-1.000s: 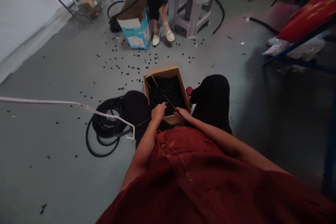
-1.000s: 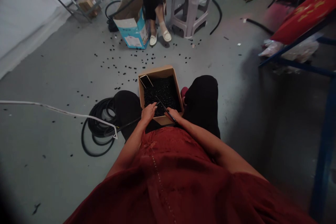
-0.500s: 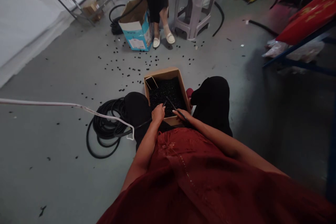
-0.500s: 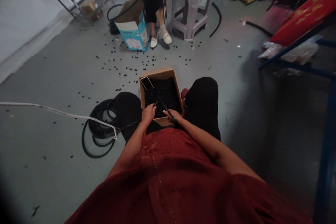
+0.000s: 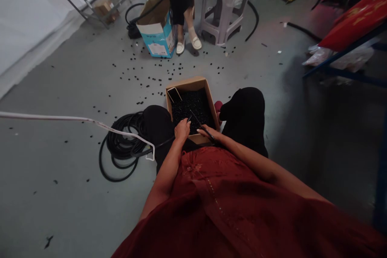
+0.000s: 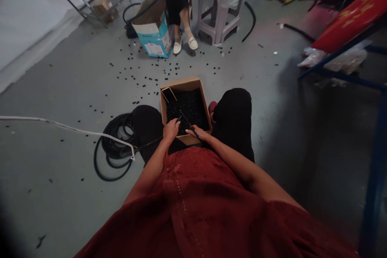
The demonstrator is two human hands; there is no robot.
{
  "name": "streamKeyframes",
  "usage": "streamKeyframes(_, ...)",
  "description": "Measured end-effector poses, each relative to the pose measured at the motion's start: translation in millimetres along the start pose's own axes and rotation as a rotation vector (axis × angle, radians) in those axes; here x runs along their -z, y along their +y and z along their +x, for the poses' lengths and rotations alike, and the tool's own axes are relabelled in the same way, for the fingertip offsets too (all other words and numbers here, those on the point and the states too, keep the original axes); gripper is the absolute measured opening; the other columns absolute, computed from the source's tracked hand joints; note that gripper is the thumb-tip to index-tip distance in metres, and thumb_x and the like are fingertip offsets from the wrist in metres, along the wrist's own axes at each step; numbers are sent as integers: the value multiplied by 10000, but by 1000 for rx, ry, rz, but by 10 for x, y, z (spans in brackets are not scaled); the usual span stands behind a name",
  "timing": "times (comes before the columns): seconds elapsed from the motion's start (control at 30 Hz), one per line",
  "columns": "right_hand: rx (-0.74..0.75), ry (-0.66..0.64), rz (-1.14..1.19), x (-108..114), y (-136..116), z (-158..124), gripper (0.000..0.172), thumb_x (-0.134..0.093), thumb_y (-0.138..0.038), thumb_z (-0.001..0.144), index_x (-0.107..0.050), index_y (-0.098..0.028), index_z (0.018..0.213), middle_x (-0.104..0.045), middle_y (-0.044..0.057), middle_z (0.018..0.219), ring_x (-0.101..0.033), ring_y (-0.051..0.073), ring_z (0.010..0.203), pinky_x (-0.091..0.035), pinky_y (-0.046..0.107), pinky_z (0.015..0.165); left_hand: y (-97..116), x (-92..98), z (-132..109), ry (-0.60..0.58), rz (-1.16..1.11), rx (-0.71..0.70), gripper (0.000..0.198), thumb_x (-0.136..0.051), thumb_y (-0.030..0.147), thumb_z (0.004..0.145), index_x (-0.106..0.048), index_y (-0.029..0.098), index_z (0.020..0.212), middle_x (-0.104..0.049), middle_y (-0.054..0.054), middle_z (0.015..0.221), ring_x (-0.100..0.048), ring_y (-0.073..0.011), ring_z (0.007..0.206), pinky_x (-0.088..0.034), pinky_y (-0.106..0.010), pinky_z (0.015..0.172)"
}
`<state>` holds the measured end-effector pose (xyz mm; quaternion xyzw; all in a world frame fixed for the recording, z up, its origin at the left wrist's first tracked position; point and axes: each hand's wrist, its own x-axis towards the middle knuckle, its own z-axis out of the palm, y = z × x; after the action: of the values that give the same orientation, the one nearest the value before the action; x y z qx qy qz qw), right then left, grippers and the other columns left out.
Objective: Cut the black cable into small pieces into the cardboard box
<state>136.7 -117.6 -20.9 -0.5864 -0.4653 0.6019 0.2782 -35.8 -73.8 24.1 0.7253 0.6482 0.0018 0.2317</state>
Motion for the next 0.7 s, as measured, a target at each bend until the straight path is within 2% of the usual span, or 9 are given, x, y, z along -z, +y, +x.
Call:
streamKeyframes(0.17, -3, -31, -78, 11, 31, -8, 349, -736, -500, 735, -597, -212, 874, -625, 4, 739, -586, 206, 777, -495, 294, 674, -4, 5, 3, -2, 17, -29, 415, -372, 359, 989, -570, 244, 1335, -657, -94, 1226, -612, -217, 1105, -462, -284, 887)
streamKeyframes(0.37, 30, -67, -108, 57, -30, -44, 381, -687, -518, 785, -609, -186, 956, -639, 18, 772, -593, 196, 778, -503, 296, 699, -4, 25, -11, 60, -18, -44, 416, -382, 371, 993, -571, 247, 1342, -657, -84, 1219, -620, -203, 1082, -461, -265, 876)
streamKeyframes(0.6, 126, -110, -167, 138, -193, -164, 545, -634, -575, 814, -571, -169, 1172, -646, 88, 1112, -612, 224, 977, -492, 346, 885, 81, 179, -104, 120, -40, -98, 415, -364, 366, 1006, -550, 246, 1357, -669, -65, 1179, -622, -171, 1063, -449, -233, 864)
streamKeyframes(0.7, 151, -103, -206, 152, -267, -222, 586, -615, -592, 824, -550, -164, 1219, -640, 105, 1153, -603, 249, 1040, -476, 374, 929, 140, 296, -153, 120, -14, -121, 417, -348, 373, 1010, -553, 247, 1350, -669, -62, 1180, -625, -166, 1057, -448, -230, 859)
